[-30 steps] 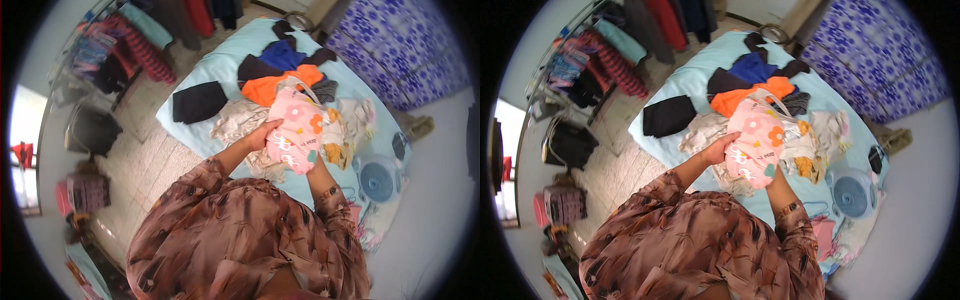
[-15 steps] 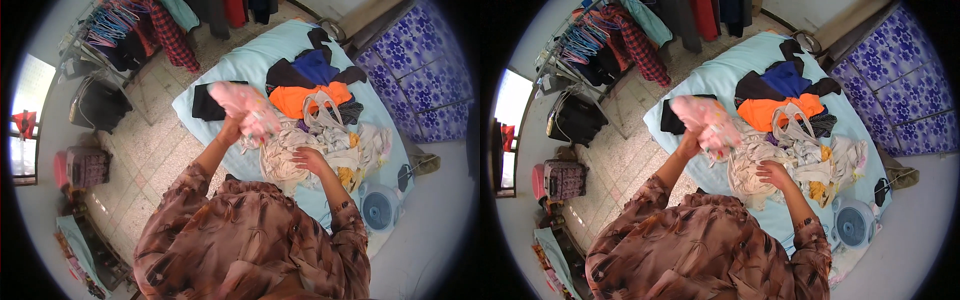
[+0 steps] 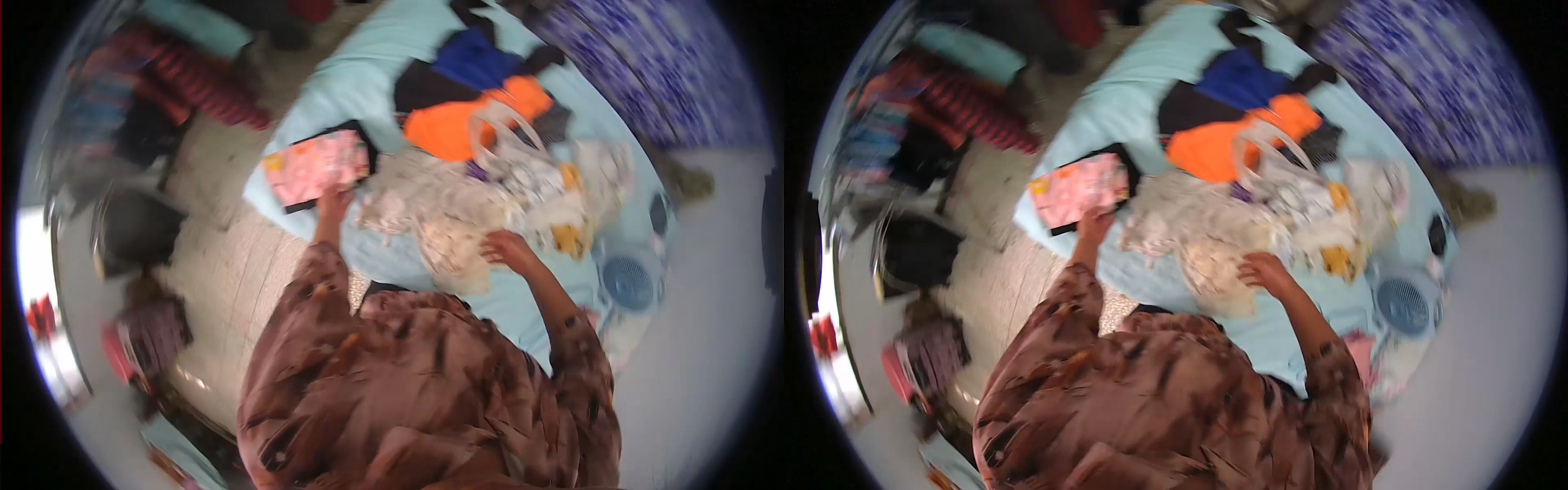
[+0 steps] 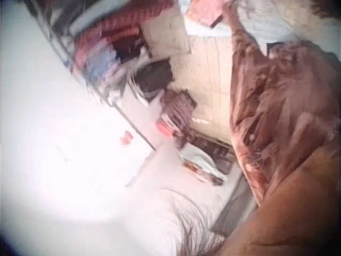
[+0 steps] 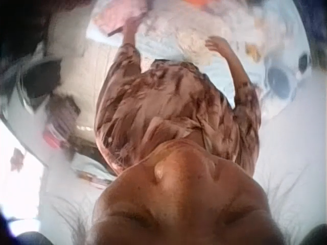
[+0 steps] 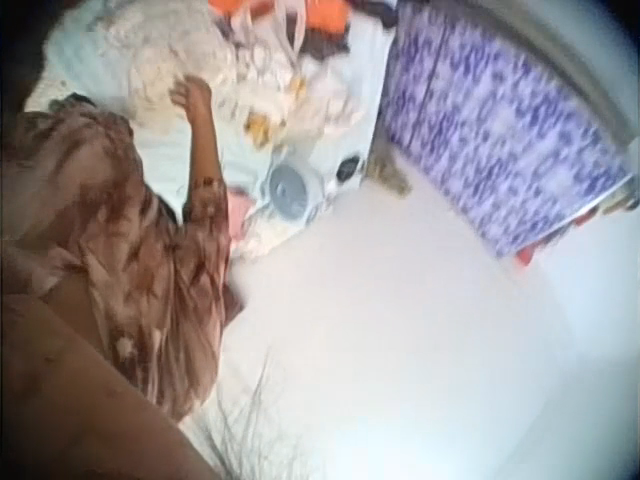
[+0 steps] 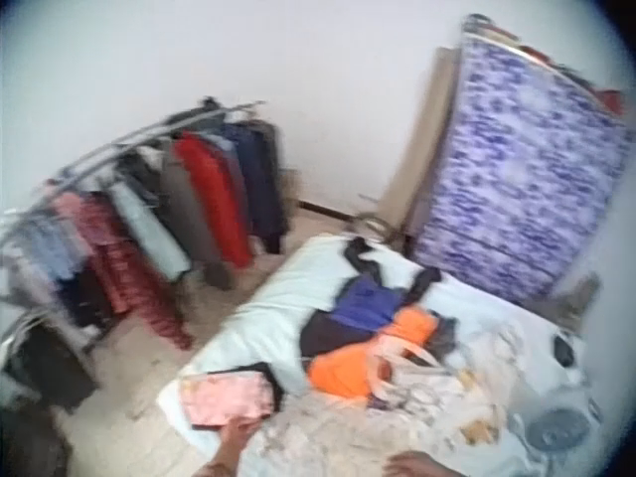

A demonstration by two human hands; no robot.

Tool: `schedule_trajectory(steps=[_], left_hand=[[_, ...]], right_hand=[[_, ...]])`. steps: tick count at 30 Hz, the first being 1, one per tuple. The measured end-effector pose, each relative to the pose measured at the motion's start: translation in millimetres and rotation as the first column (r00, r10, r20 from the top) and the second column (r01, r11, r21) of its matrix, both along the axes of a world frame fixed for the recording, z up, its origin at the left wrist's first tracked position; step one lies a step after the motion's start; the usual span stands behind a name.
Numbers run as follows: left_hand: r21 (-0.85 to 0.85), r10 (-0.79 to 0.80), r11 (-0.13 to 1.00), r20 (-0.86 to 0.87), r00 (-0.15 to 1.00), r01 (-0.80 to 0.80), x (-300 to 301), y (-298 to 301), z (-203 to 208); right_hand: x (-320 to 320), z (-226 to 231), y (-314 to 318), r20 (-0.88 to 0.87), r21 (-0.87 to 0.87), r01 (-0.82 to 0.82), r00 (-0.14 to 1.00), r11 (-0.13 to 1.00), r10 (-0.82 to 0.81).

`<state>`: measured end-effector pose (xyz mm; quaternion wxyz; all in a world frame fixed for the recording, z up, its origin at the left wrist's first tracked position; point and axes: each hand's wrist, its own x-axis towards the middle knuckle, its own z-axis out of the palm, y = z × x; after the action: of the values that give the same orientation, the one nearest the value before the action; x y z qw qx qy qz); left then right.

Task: Fold various items of clothing on a bed, including pants and shirts.

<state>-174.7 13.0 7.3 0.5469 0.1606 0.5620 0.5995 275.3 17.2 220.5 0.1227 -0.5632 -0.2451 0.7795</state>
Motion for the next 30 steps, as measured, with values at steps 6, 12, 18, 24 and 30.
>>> schedule_trajectory(steps=[6,12,18,24,30], left_hand=[[-0.443,0.137,0.895,0.370,0.919,0.045,49,-4,45],[-0.546,-0.573,0.561,0.286,0.768,0.622,112,-36,56],[-0.661,-0.911,0.267,0.065,0.407,0.701,191,-44,66],[-0.585,-0.973,0.229,-0.128,0.190,0.778,242,0,53],[-0.486,-0.953,0.283,-0.237,0.187,0.827,296,43,49]], right_hand=[[19,-69,-18,0.285,0.071,-0.219,0.939,0.973,0.191],[54,-107,-41,0.424,0.203,-0.273,0.890,0.940,0.167],[98,-154,-56,0.703,0.383,-0.422,0.710,0.822,0.036],[140,-163,-17,0.100,0.155,0.709,0.682,0.688,-0.725],[160,-143,36,-0.077,-0.057,0.911,0.404,0.408,-0.912]])
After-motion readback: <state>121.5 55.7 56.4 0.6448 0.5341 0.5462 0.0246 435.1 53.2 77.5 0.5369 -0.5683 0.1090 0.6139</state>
